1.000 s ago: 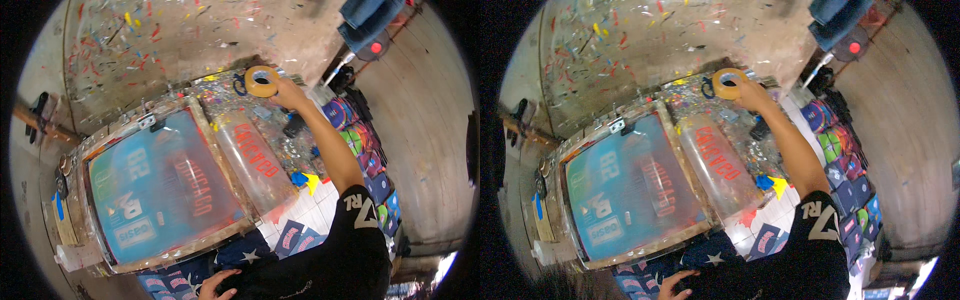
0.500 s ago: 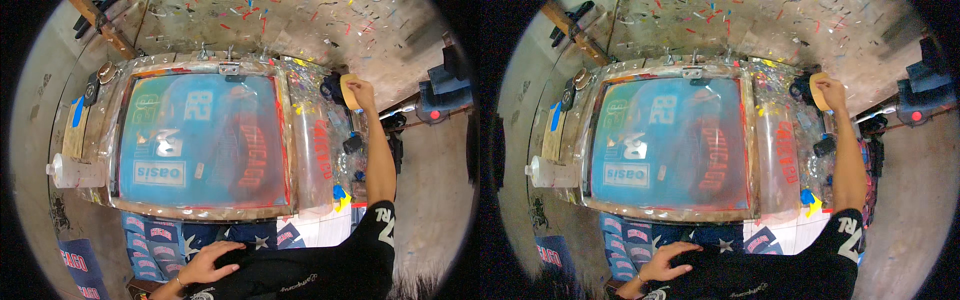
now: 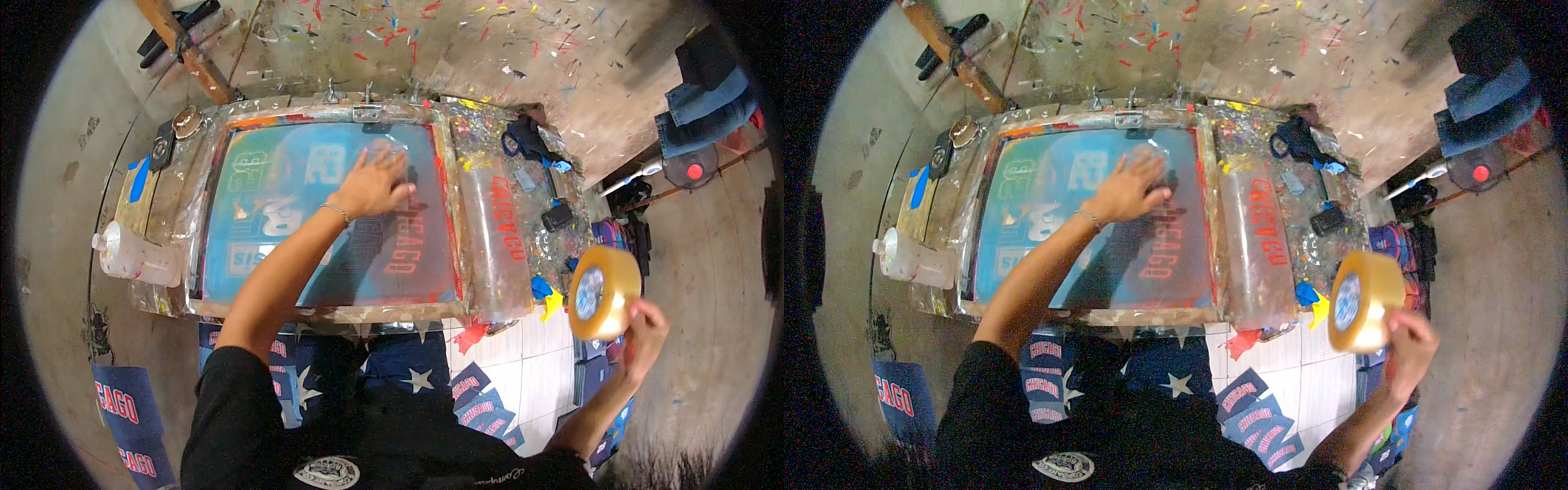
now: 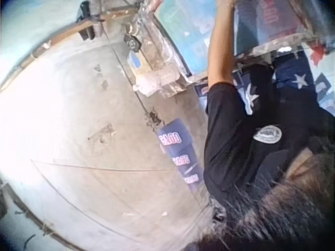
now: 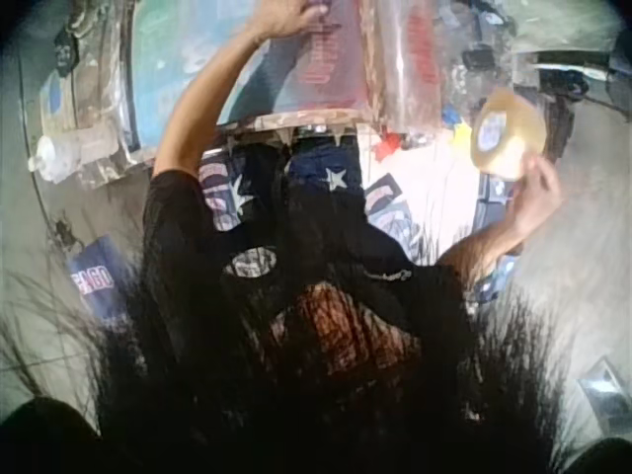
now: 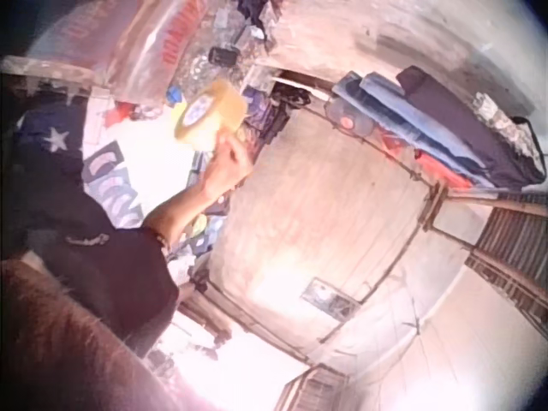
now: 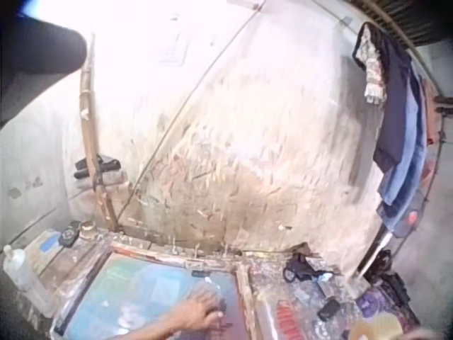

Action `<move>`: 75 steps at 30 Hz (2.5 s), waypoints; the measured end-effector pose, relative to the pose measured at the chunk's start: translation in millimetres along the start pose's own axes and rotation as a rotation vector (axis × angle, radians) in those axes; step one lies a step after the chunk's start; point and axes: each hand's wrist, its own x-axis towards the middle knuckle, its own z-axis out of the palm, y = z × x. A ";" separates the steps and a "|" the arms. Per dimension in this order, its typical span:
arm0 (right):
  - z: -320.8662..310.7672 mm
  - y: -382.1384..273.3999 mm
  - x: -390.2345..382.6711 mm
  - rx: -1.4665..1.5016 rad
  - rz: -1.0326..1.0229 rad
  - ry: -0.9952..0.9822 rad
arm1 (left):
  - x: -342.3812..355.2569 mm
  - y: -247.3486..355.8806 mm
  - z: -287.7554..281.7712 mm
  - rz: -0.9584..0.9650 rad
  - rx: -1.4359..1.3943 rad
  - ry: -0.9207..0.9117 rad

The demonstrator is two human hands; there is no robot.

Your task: The person applies adhesive tape to the edges of a screen printing frame and smooths it down by hand.

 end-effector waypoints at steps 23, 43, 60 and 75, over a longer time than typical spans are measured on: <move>45.0 -29.6 -80.1 0.143 0.088 -0.429 | -157.8 198.1 -113.0 0.253 -1.062 -0.039; 193.6 4.8 -173.0 0.392 0.530 -0.955 | -250.4 222.6 -18.7 -0.387 -1.047 0.233; 167.4 -1.9 -164.2 0.339 0.623 -1.234 | -185.2 95.7 -220.4 -0.330 -0.867 0.652; 190.5 -17.4 -119.1 -0.015 0.251 -1.664 | -318.6 114.0 -333.4 0.084 -0.926 0.670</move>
